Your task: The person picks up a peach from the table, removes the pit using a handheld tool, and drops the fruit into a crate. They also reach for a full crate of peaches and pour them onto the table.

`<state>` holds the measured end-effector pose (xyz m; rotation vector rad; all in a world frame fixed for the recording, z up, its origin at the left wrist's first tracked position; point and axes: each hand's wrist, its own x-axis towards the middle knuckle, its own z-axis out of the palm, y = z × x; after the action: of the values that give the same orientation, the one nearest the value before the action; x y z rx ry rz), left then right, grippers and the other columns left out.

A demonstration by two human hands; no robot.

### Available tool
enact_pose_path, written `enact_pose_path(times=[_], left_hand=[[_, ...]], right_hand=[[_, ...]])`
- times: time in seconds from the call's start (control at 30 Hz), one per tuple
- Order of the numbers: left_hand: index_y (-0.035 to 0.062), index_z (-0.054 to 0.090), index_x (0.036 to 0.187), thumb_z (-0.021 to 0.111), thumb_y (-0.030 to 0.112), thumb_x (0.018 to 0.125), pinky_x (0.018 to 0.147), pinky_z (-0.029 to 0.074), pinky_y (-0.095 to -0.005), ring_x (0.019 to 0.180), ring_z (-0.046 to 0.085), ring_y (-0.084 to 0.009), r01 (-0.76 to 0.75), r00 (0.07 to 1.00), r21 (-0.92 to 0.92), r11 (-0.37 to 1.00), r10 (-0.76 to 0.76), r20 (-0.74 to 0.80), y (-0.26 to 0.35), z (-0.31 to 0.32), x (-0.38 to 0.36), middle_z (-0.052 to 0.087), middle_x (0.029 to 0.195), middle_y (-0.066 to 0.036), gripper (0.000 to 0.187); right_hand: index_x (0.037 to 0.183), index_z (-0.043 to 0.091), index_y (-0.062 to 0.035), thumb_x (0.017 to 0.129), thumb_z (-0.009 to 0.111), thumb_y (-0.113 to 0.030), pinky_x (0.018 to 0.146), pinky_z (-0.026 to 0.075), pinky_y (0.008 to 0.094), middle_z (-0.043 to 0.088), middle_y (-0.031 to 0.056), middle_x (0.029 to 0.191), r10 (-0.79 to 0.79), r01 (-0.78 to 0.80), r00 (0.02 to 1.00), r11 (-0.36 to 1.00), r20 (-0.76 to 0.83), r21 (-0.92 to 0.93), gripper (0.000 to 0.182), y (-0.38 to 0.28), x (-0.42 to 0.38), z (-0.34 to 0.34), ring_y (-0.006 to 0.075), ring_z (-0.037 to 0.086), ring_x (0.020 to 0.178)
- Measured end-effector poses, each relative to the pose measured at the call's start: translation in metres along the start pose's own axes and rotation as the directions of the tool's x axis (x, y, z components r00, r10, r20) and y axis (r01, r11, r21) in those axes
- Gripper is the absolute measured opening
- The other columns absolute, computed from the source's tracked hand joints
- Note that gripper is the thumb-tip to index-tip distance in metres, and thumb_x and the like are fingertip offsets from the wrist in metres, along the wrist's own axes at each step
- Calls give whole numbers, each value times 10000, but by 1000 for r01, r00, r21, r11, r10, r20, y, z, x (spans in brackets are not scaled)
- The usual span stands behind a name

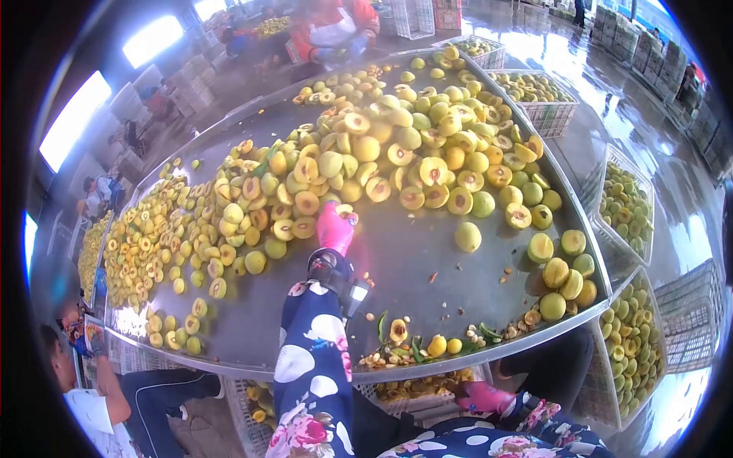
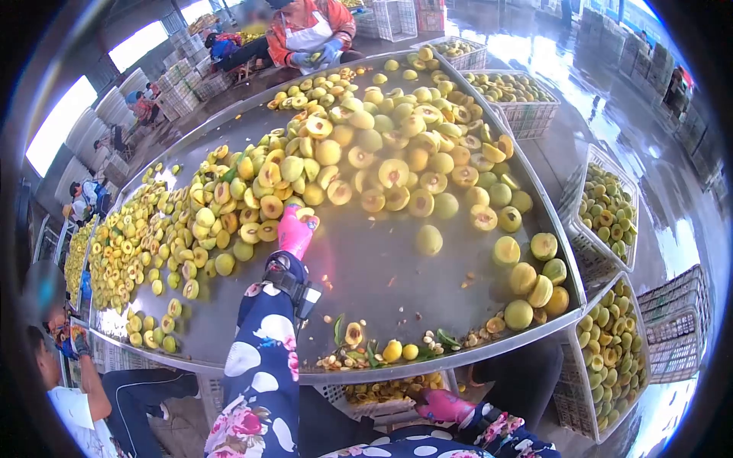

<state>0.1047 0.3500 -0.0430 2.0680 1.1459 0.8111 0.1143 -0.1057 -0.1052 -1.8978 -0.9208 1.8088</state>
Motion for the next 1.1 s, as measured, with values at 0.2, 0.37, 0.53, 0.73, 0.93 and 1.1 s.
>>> enact_pose_path(times=[0.2,0.37,0.53,0.73,0.93,1.1], left_hand=[[54,532,1075,652,30,802,709,536,-317,882,604,-188,339,930,-667,663,-129,345,26,-15,-44,587,993,-71,299],[51,449,1238,586,-19,837,791,540,-381,1007,574,-228,486,814,-771,412,108,571,76,-53,-154,547,1152,-122,429],[18,464,1215,570,10,860,913,470,-351,1079,541,-228,651,736,-752,103,156,658,132,-53,-256,528,1206,-151,371],[15,493,1163,527,77,905,807,469,-279,958,565,-172,691,719,-721,54,47,693,155,-49,-287,560,1113,-108,268],[15,534,1091,560,95,882,719,453,-227,832,564,-111,743,670,-663,98,-109,734,157,-39,-299,588,955,-39,225],[13,519,1136,539,46,839,720,453,-219,824,564,-115,721,666,-644,258,0,746,137,-36,-307,588,970,-48,299]], right_hand=[[1020,533,4,845,584,-277,688,454,288,612,71,853,-231,228,973,953,-8,202,335,-47,-39,-8,148,564,773],[1009,522,-23,826,642,-139,674,441,240,545,26,794,-383,472,882,694,-277,544,247,-94,-77,-29,71,496,752],[1084,511,-16,775,708,-170,696,471,287,592,80,882,-498,790,512,594,-700,155,397,-123,-62,-35,126,557,799],[1097,500,-36,713,739,-176,725,484,372,581,175,967,-515,599,431,777,-741,-191,474,-122,-85,-28,341,597,882],[1008,509,-40,691,727,-167,692,470,407,547,181,893,-600,566,245,726,-762,-390,405,-113,-88,-20,395,562,822],[990,515,-18,751,709,-181,657,468,374,567,107,858,-479,681,449,730,-755,-59,348,-104,-76,-20,259,583,773]])
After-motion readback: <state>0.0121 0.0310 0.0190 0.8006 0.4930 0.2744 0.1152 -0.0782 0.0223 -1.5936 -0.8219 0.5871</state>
